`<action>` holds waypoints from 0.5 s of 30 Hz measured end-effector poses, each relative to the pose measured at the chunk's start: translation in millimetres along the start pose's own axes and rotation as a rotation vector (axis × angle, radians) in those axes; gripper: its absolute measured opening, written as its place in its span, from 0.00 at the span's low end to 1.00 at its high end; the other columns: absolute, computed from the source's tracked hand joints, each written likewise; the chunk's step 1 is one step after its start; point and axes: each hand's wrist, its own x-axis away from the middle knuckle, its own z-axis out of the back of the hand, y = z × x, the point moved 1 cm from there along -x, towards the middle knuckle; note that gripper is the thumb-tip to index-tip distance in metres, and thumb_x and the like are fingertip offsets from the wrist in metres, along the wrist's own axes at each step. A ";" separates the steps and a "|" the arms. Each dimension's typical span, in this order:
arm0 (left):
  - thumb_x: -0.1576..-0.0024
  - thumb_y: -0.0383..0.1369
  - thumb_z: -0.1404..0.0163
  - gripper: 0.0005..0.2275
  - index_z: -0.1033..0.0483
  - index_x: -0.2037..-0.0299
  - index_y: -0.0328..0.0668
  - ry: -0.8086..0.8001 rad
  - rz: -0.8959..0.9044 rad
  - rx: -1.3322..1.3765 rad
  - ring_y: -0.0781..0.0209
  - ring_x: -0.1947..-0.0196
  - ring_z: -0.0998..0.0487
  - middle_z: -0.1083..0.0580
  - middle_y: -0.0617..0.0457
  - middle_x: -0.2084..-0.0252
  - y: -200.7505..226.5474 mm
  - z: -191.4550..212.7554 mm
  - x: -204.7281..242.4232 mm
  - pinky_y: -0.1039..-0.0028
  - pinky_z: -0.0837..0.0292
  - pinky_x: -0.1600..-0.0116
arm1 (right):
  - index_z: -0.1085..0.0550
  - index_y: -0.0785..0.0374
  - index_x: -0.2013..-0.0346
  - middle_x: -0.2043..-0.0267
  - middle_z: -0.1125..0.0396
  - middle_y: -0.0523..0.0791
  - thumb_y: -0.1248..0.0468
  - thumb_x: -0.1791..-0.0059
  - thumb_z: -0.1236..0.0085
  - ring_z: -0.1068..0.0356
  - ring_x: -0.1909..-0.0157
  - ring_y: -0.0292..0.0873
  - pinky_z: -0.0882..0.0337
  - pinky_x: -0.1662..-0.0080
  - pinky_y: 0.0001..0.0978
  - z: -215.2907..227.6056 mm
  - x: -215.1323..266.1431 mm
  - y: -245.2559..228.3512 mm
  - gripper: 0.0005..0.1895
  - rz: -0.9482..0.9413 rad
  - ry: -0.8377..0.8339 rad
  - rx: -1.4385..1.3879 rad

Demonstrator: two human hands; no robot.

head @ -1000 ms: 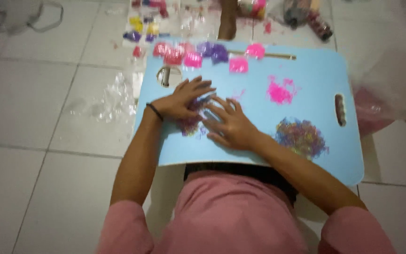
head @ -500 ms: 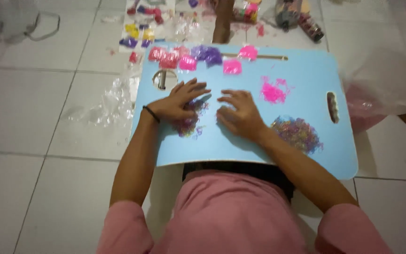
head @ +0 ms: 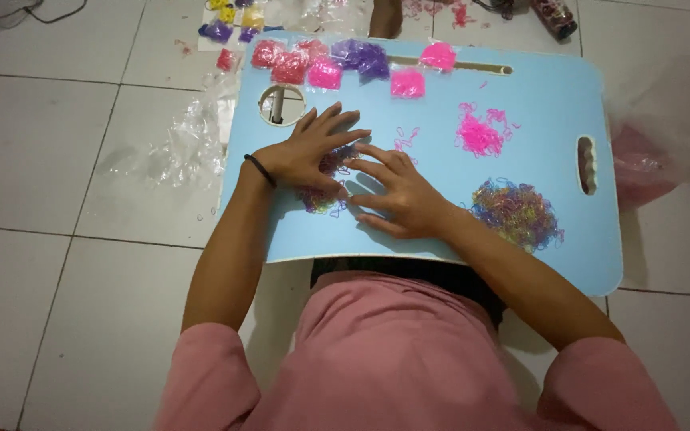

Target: The person sorts and arranges small colorful rubber bands on a portable table while sitting on the floor.

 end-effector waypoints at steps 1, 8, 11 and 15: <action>0.51 0.60 0.39 0.46 0.47 0.23 0.63 0.000 -0.003 0.002 0.38 0.21 0.65 0.56 0.46 0.20 2.2 0.1 -0.5 0.37 0.76 0.26 | 0.20 0.51 0.53 0.29 0.40 0.51 0.55 0.47 0.41 0.51 0.23 0.61 0.41 0.40 0.51 0.3 0.4 -2.2 0.11 -0.003 -0.002 0.002; 0.52 0.60 0.39 0.45 0.46 0.24 0.65 -0.015 0.050 0.040 0.39 0.21 0.66 0.56 0.48 0.20 -0.3 -0.5 -0.8 0.37 0.78 0.26 | 0.20 0.49 0.56 0.29 0.41 0.50 0.52 0.46 0.42 0.54 0.22 0.61 0.42 0.37 0.56 1.5 1.7 1.1 0.10 -0.050 -0.069 0.000; 0.52 0.62 0.40 0.45 0.46 0.24 0.66 0.004 0.069 0.057 0.39 0.21 0.67 0.55 0.49 0.20 3.2 -2.8 -2.1 0.37 0.80 0.26 | 0.20 0.48 0.56 0.29 0.40 0.50 0.52 0.46 0.42 0.53 0.22 0.60 0.42 0.38 0.53 2.3 3.2 3.1 0.09 -0.064 -0.059 -0.011; 0.56 0.64 0.39 0.48 0.45 0.24 0.67 -0.005 0.118 0.026 0.38 0.21 0.69 0.57 0.47 0.20 10.2 -6.9 -4.4 0.36 0.83 0.27 | 0.19 0.50 0.59 0.30 0.39 0.50 0.55 0.46 0.42 0.51 0.23 0.60 0.42 0.37 0.55 7.0 1.3 0.4 0.08 -0.094 -0.053 -0.037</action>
